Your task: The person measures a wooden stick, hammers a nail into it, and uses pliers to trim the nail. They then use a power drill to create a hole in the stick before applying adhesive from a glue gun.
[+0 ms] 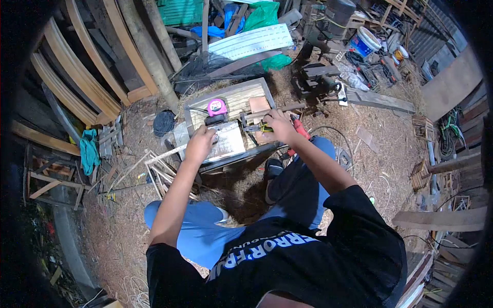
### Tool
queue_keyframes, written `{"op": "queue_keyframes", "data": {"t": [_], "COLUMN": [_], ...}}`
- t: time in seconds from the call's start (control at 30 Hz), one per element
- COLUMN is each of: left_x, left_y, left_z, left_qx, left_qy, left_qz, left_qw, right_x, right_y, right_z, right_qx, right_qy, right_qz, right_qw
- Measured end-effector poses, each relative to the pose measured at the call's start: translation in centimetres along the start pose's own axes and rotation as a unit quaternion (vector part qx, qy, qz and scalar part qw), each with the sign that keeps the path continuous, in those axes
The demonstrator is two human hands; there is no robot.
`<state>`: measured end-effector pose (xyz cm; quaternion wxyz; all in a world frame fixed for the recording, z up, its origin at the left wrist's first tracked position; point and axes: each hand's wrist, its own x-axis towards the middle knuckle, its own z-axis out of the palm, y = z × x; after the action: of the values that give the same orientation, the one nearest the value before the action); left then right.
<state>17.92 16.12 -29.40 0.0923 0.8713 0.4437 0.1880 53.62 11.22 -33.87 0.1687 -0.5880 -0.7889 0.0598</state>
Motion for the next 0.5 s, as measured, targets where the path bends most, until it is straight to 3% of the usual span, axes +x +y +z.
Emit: {"op": "queue_keyframes", "data": {"t": [0.13, 0.27, 0.4, 0.43, 0.5], "left_x": [-0.4, -0.5, -0.3, -0.2, -0.3], "left_y": [-0.3, -0.7, -1.3, -1.3, -1.0], "left_z": [2.0, 3.2, 4.6, 4.9, 5.2], "left_qx": [0.0, 0.047, 0.024, 0.009, -0.021], "left_qy": [-0.033, -0.006, 0.026, 0.034, 0.054], "left_qz": [-0.023, 0.03, 0.055, 0.059, 0.058], "left_qw": [0.999, 0.998, 0.998, 0.998, 0.997], "right_x": [2.3, 3.4, 4.3, 4.2, 4.1], "right_y": [2.6, 4.4, 6.5, 6.9, 6.7], "right_z": [1.2, -0.5, -0.6, -0.5, -0.6], "right_qx": [-0.027, -0.135, -0.129, -0.143, -0.146], "right_qy": [0.134, -0.031, -0.109, -0.053, -0.059], "right_qz": [-0.009, 0.023, 0.013, -0.034, -0.008], "right_qw": [0.991, 0.99, 0.986, 0.988, 0.987]}}
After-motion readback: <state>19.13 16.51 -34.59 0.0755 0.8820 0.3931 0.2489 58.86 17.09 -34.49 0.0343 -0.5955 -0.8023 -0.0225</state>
